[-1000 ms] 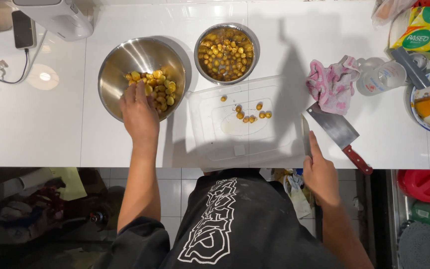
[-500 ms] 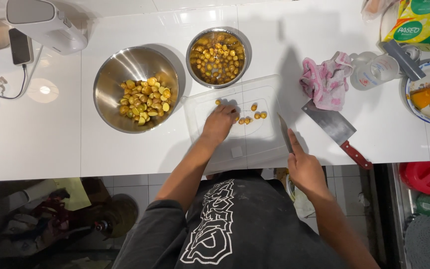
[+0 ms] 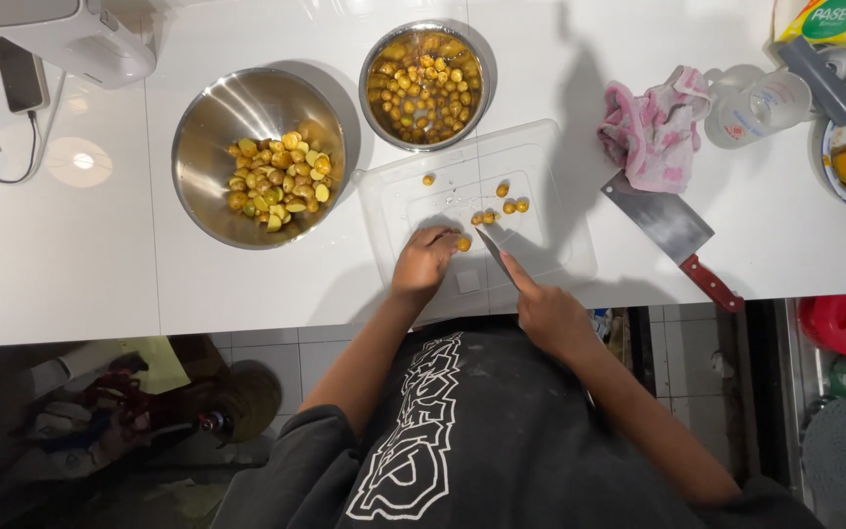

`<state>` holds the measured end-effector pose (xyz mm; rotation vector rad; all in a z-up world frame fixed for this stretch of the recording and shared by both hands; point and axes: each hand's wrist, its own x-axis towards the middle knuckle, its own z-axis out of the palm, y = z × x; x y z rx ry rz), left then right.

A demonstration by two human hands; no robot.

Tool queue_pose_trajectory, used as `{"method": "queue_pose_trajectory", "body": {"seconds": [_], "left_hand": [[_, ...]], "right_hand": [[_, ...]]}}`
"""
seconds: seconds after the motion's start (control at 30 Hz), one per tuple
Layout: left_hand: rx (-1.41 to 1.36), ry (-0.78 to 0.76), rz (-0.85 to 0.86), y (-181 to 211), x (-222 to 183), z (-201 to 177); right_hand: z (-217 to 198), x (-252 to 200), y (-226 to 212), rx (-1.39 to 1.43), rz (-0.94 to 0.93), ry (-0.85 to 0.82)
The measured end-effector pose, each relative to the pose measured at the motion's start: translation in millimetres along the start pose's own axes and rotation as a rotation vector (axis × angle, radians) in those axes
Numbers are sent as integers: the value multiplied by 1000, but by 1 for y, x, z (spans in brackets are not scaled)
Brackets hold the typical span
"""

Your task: Slicing small yellow ingredients in half on a cutting board as part of preparing spring rolls.

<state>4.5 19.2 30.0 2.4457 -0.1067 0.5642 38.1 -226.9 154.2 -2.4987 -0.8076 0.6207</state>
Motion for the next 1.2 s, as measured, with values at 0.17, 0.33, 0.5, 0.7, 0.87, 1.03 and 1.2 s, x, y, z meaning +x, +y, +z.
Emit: {"method": "queue_pose_trajectory", "body": {"seconds": [0.17,0.33,0.5,0.7,0.87,1.03,1.2], "left_hand": [[-41,64,-106,11,-8,3],[-88,103,-212,18,-13,11],[-154,232,-281,23,-13,16],[-213,258,-315,35,-4,3],[-195,301,-288,29,-6,11],[-210,327,-266,31,-5,9],[-175,334,-244,32,-5,7]], "right_hand": [[3,5,-5,-31,-73,-15],[-2,7,-12,7,-71,-50],[-8,7,-18,-42,-62,-118],[-9,11,-23,-99,-63,-155],[-13,16,-26,-98,-23,-255],[-5,16,-30,-183,1,-287],[0,15,-34,-197,37,-282]]}}
